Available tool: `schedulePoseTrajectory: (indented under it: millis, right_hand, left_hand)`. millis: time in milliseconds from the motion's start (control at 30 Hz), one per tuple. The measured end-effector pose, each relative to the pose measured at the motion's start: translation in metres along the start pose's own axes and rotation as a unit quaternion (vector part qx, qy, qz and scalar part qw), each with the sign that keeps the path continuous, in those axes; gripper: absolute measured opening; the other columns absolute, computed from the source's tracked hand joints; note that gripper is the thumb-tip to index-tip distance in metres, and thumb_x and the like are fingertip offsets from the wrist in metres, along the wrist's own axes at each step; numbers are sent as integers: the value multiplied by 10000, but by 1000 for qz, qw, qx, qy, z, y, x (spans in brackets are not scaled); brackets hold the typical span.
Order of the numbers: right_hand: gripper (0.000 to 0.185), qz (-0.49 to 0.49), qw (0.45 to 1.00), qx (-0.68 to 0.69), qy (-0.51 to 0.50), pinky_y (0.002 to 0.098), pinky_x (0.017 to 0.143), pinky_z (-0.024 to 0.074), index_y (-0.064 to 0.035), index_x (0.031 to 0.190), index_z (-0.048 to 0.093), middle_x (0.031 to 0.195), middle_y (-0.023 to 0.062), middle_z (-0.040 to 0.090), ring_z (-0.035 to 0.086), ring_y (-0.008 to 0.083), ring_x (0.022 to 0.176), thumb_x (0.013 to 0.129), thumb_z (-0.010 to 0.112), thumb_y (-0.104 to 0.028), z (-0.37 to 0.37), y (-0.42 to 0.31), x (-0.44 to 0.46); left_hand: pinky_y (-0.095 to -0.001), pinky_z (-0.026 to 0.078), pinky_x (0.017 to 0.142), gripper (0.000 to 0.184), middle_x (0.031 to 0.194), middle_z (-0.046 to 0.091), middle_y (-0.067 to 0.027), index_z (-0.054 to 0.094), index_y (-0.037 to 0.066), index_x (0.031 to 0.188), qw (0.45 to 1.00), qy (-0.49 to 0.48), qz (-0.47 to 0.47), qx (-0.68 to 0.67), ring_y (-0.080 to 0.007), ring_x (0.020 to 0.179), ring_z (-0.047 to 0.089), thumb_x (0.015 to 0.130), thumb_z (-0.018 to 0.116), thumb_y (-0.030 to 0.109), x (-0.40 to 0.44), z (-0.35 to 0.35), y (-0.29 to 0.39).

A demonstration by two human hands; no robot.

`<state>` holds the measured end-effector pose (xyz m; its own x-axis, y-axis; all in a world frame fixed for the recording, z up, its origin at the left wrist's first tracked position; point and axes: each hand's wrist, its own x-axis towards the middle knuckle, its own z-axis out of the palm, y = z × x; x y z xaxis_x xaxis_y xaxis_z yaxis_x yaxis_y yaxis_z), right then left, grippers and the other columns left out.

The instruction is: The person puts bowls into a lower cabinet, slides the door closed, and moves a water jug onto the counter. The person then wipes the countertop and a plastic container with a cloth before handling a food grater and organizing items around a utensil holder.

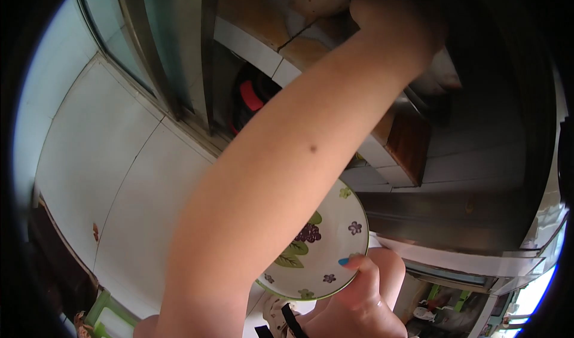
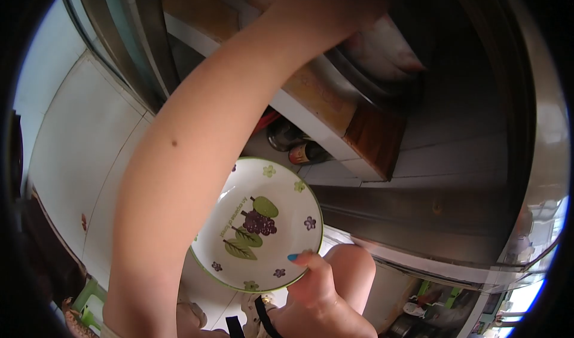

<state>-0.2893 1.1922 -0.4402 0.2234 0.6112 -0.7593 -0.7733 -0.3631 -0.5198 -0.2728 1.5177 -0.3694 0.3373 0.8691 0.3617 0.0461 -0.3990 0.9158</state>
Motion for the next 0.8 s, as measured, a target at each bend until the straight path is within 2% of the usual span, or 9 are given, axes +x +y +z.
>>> schedulePoseTrajectory:
  millis: [67,133,200,267,467,567,633,733,800]
  right_hand:
    - [522,-2,1000,-2,-27,372,853,408,30,1154,422,1112,162,507,491,294,1006,654,435,-121,1,-4,3]
    - [497,7,997,-34,63,351,839,406,20,1119,456,1095,147,517,493,276,980,640,438,-109,12,-3,-7]
    - [474,30,995,-56,79,326,836,396,10,1087,480,1064,129,526,489,255,963,627,435,-96,8,-7,-7]
    - [469,3,998,-53,-18,321,817,406,16,1069,486,1023,119,536,492,244,961,614,437,-87,3,-11,1]
    - [473,43,994,-92,26,334,742,437,46,1055,486,950,128,547,526,267,871,603,441,-86,-17,-13,3]
    - [458,9,997,-70,16,298,772,423,35,1066,483,942,92,566,530,212,906,614,462,-40,-1,-14,-1]
    - [512,-85,985,-148,2,339,766,441,60,1080,463,964,140,547,536,269,865,577,444,-40,7,-17,-5]
    - [526,-171,971,-168,-7,359,802,438,50,1112,444,1018,151,535,531,280,913,592,447,-28,8,-23,-13]
    - [509,-191,967,-166,-25,368,818,437,44,1123,440,1026,156,537,530,288,936,632,479,-84,4,-27,-13]
  left_hand:
    - [-338,475,614,237,788,584,-125,568,52,847,999,14,23,34,-232,699,571,787,511,275,-3,-2,3]
    - [-342,476,620,233,795,590,-132,577,49,844,997,22,40,68,-239,713,576,788,505,263,-7,-2,5]
    - [-346,477,625,230,802,595,-139,587,46,842,992,32,53,106,-247,727,582,789,498,251,-10,-5,9]
    - [-350,478,631,229,809,601,-145,596,42,839,986,58,76,140,-254,741,588,790,491,240,-16,-8,18]
    - [-362,482,647,234,830,617,-166,625,33,831,961,89,111,237,-277,784,605,793,471,205,-39,-30,32]
    - [-384,483,684,260,886,613,-202,640,16,859,958,-3,60,279,-308,849,604,793,455,186,-53,-62,36]
    - [-394,472,733,262,863,605,-221,624,-5,849,977,51,89,188,-332,840,594,791,455,187,-69,-83,24]
    - [-388,457,711,261,824,572,-264,585,-44,821,977,49,160,131,-351,820,576,791,490,197,-69,-112,5]
    - [-343,451,666,361,799,603,-119,574,-26,853,988,-146,-44,-1,-250,752,567,830,497,327,-75,-139,13]
